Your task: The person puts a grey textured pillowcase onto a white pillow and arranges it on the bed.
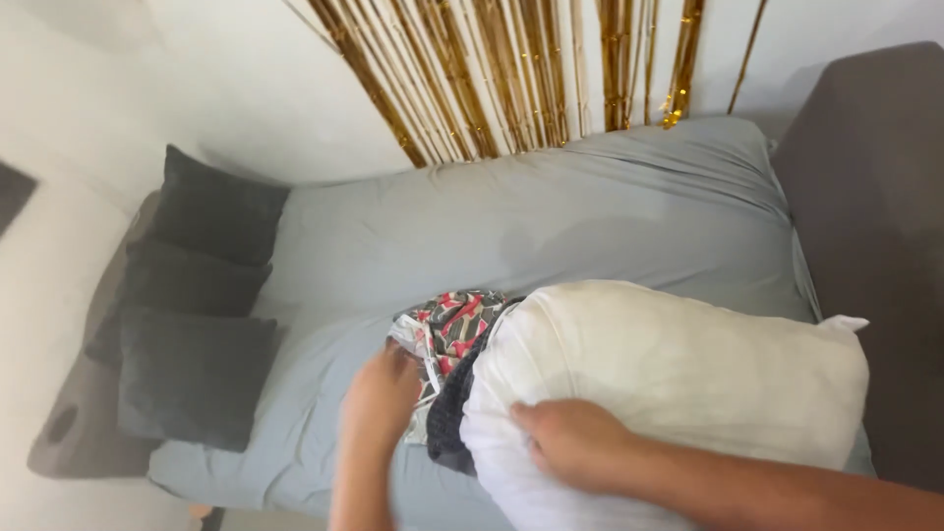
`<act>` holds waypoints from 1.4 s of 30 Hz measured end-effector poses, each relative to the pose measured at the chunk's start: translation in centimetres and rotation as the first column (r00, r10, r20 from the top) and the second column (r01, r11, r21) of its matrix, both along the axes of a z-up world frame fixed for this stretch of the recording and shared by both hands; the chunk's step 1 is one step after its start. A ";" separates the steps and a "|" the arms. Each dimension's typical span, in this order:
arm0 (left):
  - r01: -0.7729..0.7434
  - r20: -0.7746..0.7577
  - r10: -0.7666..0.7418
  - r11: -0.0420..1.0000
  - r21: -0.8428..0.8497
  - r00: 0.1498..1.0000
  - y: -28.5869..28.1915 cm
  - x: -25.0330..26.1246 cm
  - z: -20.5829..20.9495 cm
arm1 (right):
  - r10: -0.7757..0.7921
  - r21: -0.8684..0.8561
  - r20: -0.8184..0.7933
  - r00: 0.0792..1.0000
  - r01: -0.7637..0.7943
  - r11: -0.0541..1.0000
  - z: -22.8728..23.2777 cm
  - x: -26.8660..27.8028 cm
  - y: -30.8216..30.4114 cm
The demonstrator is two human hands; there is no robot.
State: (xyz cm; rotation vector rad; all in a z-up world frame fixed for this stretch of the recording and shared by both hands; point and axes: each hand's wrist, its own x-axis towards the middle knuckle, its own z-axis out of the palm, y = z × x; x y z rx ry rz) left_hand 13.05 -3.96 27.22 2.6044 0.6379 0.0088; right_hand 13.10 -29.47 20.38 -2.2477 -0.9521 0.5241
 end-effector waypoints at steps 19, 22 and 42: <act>0.180 0.541 0.366 0.679 -0.712 0.757 -12.4 5.4 -7.8 | -0.115 -0.034 -0.633 0.766 0.122 0.992 13.4 15.7 -14.2; 0.213 0.592 0.392 0.679 -0.702 0.704 -11.3 4.5 -10.9 | -0.050 -0.126 -0.411 0.910 -0.003 0.992 17.7 12.5 -11.2; -0.101 -0.086 0.439 0.010 -0.995 0.894 -9.2 -0.9 4.1 | 0.103 -0.020 -0.540 0.836 -0.135 0.991 20.0 12.4 -6.8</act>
